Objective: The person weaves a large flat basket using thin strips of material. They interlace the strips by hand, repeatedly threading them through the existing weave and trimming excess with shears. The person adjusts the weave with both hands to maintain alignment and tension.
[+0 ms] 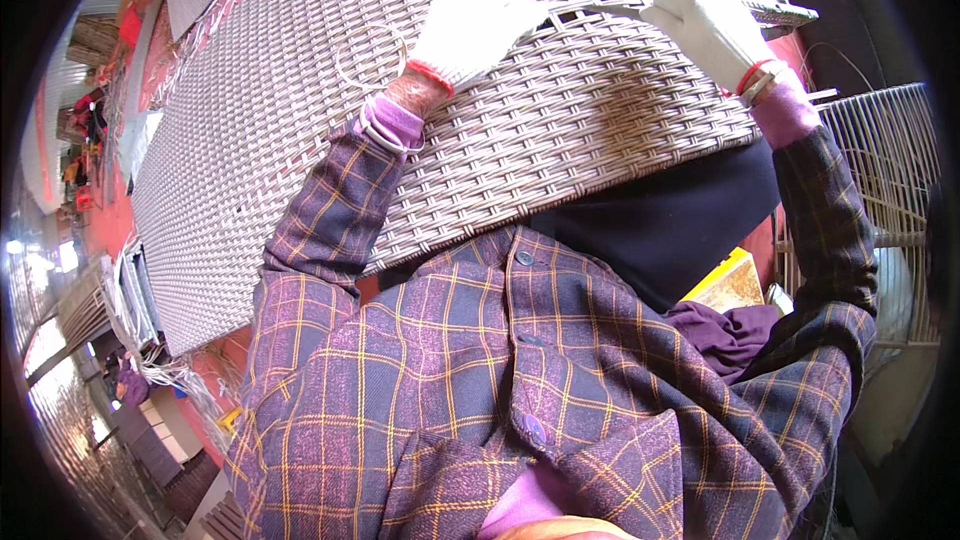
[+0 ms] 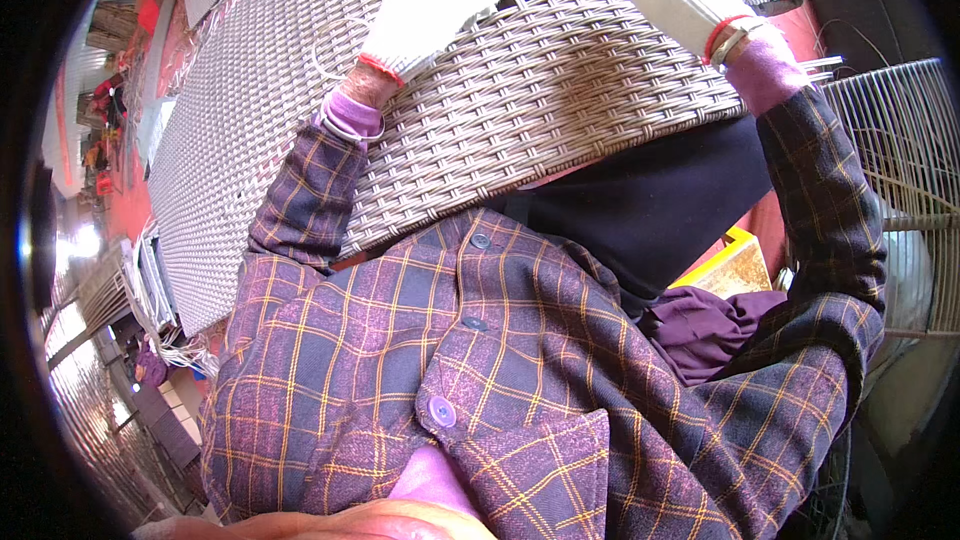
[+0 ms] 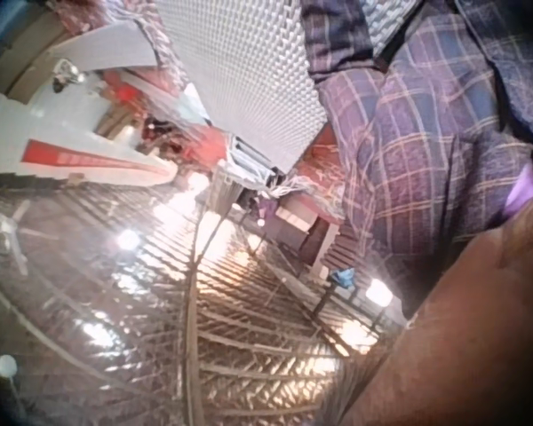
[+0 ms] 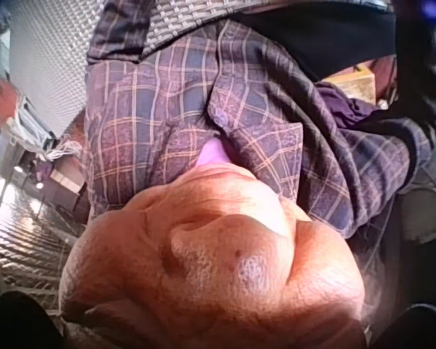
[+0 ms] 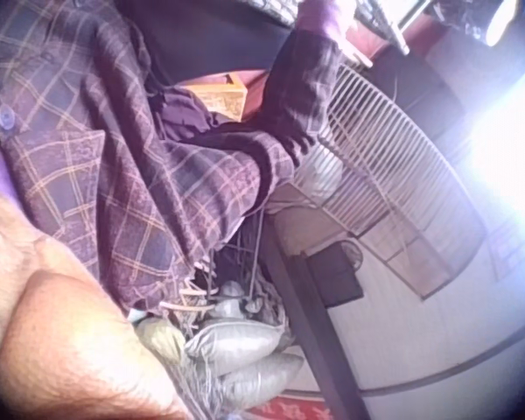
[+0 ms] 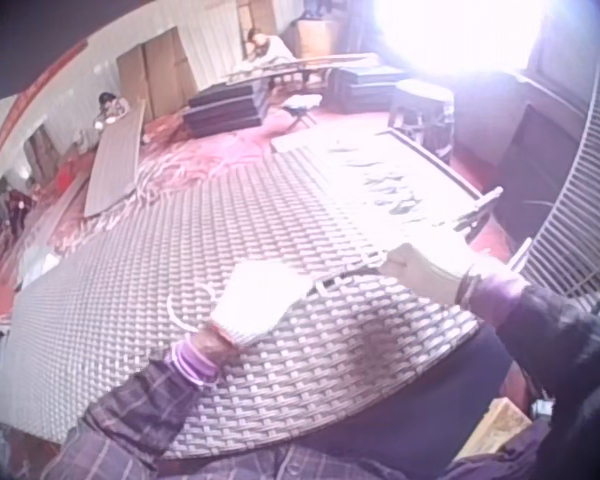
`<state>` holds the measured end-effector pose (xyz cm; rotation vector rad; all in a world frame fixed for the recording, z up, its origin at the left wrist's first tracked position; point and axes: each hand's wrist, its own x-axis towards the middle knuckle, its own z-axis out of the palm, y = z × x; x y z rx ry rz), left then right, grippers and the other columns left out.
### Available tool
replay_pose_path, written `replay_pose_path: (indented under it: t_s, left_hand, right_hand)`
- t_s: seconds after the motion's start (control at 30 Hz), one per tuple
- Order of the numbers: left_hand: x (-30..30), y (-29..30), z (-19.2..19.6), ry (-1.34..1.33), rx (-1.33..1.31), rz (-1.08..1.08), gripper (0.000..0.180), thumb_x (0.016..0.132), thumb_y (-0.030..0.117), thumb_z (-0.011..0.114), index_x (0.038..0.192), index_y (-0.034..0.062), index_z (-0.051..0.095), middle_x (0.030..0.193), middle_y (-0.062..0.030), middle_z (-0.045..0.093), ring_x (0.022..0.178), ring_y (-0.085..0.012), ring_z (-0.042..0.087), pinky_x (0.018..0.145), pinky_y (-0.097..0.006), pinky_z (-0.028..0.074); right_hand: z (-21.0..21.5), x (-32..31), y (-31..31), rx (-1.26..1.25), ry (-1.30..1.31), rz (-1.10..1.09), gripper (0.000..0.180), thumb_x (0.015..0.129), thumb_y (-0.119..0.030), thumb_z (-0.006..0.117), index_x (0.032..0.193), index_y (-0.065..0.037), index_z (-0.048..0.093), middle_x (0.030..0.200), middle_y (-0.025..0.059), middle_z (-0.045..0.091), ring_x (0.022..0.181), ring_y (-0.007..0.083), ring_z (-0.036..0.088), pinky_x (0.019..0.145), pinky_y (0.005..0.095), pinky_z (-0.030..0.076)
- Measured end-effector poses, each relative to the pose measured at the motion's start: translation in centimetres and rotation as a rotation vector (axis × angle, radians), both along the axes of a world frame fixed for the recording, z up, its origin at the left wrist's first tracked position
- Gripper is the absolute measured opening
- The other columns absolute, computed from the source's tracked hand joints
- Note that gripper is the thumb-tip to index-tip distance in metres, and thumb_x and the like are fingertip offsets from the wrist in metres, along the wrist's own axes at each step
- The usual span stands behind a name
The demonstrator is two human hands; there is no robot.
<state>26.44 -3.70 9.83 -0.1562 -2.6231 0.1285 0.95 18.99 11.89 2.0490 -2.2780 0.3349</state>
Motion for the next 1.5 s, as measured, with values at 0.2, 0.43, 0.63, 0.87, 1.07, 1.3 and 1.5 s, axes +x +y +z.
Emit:
replay_pose_path:
  t_s: [0.2,0.43,0.63,0.87,1.07,1.3,1.5]
  left_hand:
    - [-0.1,-0.1,-0.8,-0.081,-0.009,0.049,0.021,0.103,0.031,0.063,0.112,0.0257,0.081,0.088,-0.0019,0.075,0.084,-0.0244,0.074,0.07,-0.043,0.059]
    - [0.0,0.3,-0.7,-0.07,0.007,0.036,0.019,0.103,0.031,0.064,0.108,0.0231,0.081,0.087,-0.0034,0.074,0.081,-0.0262,0.072,0.071,-0.044,0.056]
    - [-1.0,0.6,-1.5,-0.1,0.001,0.042,0.021,0.102,0.029,0.063,0.103,0.0187,0.082,0.088,-0.0068,0.076,0.083,-0.0301,0.074,0.073,-0.046,0.059]
    - [-4.1,3.3,-0.5,-0.141,0.016,0.113,0.026,0.101,0.032,0.064,0.099,0.0128,0.082,0.09,-0.0108,0.078,0.083,-0.0314,0.075,0.073,-0.047,0.061]
    - [-6.4,2.8,1.3,0.175,0.067,-0.025,0.027,0.096,0.021,0.069,0.121,0.015,0.076,0.105,-0.0067,0.077,0.091,-0.0262,0.076,0.081,-0.044,0.062]
    - [-7.4,2.1,0.5,-0.097,0.415,-0.04,0.025,0.106,0.033,0.063,0.119,0.0215,0.082,0.097,-0.0024,0.079,0.086,-0.0239,0.076,0.08,-0.038,0.061]
    - [-5.7,1.4,-0.2,-0.012,0.061,-0.034,0.022,0.104,0.032,0.065,0.114,0.0259,0.083,0.096,-0.0027,0.079,0.086,-0.0252,0.075,0.076,-0.041,0.06]
  right_hand:
    - [-0.2,-2.2,-0.9,0.14,0.323,0.125,0.019,0.101,-0.01,0.064,0.112,-0.015,0.08,0.098,0.007,0.073,0.09,0.0298,0.075,0.083,0.0416,0.062]
    - [-2.1,0.2,-6.8,0.182,0.201,0.216,0.023,0.105,-0.025,0.062,0.105,-0.012,0.081,0.092,0.0088,0.077,0.084,0.03,0.076,0.082,0.0428,0.061]
    - [-1.2,1.1,-6.6,0.199,-0.163,0.071,0.033,0.109,-0.034,0.059,0.102,-0.01,0.081,0.095,0.0115,0.079,0.084,0.0317,0.076,0.08,0.0416,0.059]
    - [-2.8,-0.5,-6.1,0.203,-0.263,0.039,0.034,0.109,-0.036,0.06,0.107,-0.011,0.083,0.093,0.011,0.079,0.081,0.0287,0.075,0.081,0.0396,0.058]
    - [1.3,-6.4,-0.2,0.133,-0.353,-0.087,0.033,0.112,-0.03,0.064,0.097,-0.001,0.072,0.067,0.0007,0.046,0.063,0.0127,0.049,0.064,0.0325,0.044]
    - [1.9,-4.6,3.1,-0.023,-0.26,-0.15,0.027,0.111,-0.027,0.062,0.104,-0.004,0.074,0.076,0.003,0.059,0.068,0.0192,0.06,0.066,0.0352,0.048]
    - [0.4,-6.2,3.1,-0.047,0.119,-0.018,0.013,0.104,-0.014,0.066,0.108,-0.01,0.078,0.091,0.0104,0.072,0.086,0.0321,0.074,0.078,0.0428,0.059]
